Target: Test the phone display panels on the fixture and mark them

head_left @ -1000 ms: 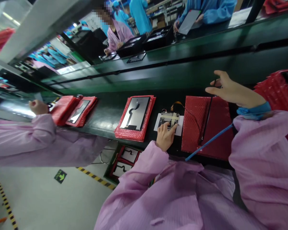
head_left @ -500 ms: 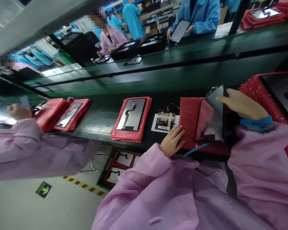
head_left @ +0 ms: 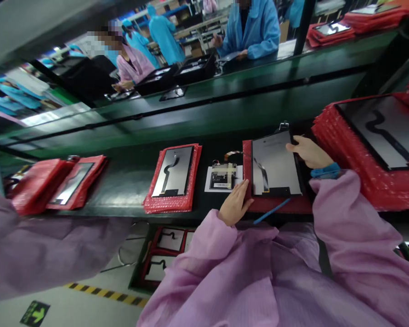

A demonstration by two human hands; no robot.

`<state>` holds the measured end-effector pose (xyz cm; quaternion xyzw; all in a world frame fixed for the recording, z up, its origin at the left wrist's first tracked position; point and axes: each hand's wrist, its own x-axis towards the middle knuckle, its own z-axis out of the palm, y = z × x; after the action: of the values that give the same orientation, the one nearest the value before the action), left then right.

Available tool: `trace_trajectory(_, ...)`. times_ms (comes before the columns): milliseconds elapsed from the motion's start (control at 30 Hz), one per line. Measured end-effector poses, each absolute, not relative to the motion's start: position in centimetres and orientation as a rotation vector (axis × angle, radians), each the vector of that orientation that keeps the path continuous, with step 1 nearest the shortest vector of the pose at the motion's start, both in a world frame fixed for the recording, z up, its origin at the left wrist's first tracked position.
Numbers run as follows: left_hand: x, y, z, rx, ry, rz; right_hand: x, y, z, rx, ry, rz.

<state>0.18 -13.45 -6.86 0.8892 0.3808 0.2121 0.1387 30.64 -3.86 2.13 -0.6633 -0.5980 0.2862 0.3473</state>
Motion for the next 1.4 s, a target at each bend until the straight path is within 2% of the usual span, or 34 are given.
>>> trace_trajectory(67, 0.2, -13.4, -6.8, 2.607, 1.093, 0.596, 30.0, -3.9, 2.3, -1.732, -1.485, 0.962)
trace_trajectory(133, 0.4, -13.5, -6.7, 2.648, 1.097, 0.577, 29.8, -4.2, 2.7, -1.808, -1.528, 0.995)
trace_trajectory(267, 0.6, -13.8, -6.7, 2.719, 1.114, 0.597, 29.5, -6.1, 3.6, -2.052, -1.636, 0.737)
trace_trajectory(433, 0.4, -13.9, -7.0, 2.743, 1.134, 0.619, 27.5, -12.6, 5.3, -2.347, -1.972, 0.085)
trace_trajectory(500, 0.4, -13.9, -7.0, 2.761, 1.135, 0.631, 26.8, -15.7, 5.8, -2.402, -2.109, -0.003)
trace_trajectory(567, 0.4, -13.9, -7.1, 2.774, 1.134, 0.639, 26.5, -18.4, 6.1, -2.389, -2.287, 0.097)
trace_trajectory(633, 0.4, -14.0, -7.1, 2.777, 1.129, 0.634, 26.7, -20.6, 6.2, -2.229, -2.520, 0.339)
trace_trajectory(767, 0.1, -13.8, -6.0, 2.748, 1.110, 0.545, 27.0, -21.9, 7.1, -1.488, -2.780, 1.013)
trace_trajectory(833, -0.4, -13.1, -4.2, 2.730, 0.989, 0.501, 26.6, -20.4, 7.5, -1.244, -2.641, 1.160)
trace_trajectory(933, -1.2, -10.8, -0.6, 2.673, 0.798, 0.703, 25.3, -15.4, 6.9, -1.283, -2.282, 0.910)
trace_trajectory(1000, -1.3, -8.3, 1.4, 2.619, 0.911, 1.052, 24.0, -11.1, 5.7, -1.358, -1.996, 0.648)
trace_trajectory(1067, -1.0, -5.6, 2.5, 2.569, 1.127, 1.299, 22.8, -7.1, 4.2, -1.418, -1.826, 0.599)
trace_trajectory(1133, -0.3, -3.0, 2.4, 2.588, 1.220, 1.240, 21.8, -4.3, 2.7, -1.427, -1.840, 0.770)
trace_trajectory(1200, 0.3, -1.2, 1.4, 2.596, 1.252, 0.975, 21.3, -3.1, 1.5, -1.392, -1.889, 0.911)
trace_trajectory(1300, 0.9, -0.5, -0.2, 2.561, 1.283, 0.682, 21.2, -3.2, 0.3, -1.327, -1.942, 1.006)
trace_trajectory(1400, 0.8, -1.0, -1.0, 2.571, 1.236, 0.587, 21.1, -3.9, -0.4, -1.307, -1.967, 1.031)
